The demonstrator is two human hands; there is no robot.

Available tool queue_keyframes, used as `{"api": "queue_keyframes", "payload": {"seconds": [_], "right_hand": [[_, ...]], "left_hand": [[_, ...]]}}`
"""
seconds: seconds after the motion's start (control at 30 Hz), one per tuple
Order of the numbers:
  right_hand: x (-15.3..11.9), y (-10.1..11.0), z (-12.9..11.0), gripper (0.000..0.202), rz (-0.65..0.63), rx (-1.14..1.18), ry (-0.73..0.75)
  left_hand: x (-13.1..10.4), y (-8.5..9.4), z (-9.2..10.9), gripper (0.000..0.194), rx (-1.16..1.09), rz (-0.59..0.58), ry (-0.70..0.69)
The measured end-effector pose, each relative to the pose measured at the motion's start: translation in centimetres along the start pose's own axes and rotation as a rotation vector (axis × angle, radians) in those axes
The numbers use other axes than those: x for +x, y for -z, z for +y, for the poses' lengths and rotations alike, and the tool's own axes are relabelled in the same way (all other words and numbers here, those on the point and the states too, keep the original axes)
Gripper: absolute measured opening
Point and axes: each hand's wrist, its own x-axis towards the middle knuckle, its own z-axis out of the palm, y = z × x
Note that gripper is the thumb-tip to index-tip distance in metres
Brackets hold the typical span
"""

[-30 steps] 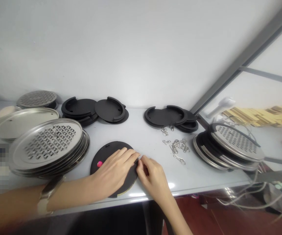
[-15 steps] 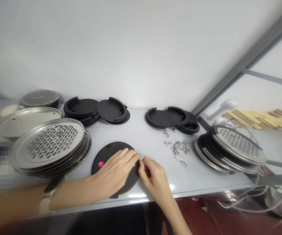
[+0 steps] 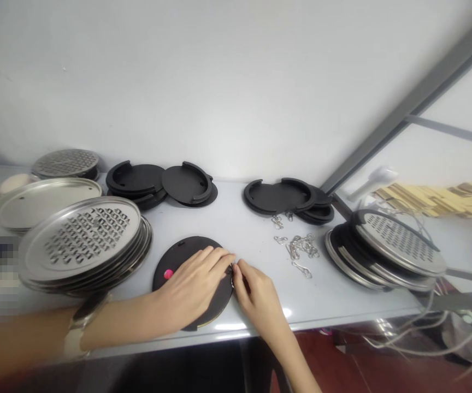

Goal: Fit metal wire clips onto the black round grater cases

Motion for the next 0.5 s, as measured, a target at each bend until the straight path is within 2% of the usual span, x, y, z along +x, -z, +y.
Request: {"api": "queue_keyframes", "payload": {"seconds": [0.13, 0.3, 0.5], "right_hand": [[-0.17, 0.14, 0.08, 0.026, -0.015, 0.048, -0.015], [-0.32, 0.31, -0.06, 0.028, 0.0, 0.096, -0.018], [-0.33, 0.19, -0.05, 0.027, 0.021, 0.107, -0.004]], "left_hand": [[0.05, 0.21, 0.0, 0.052, 0.014, -0.009, -0.045], [0.22, 0.54, 0.12, 0.052, 0.017, -0.029, -0.051], [0.13, 0.54, 0.09, 0.067, -0.063, -0.016, -0.032]]}}
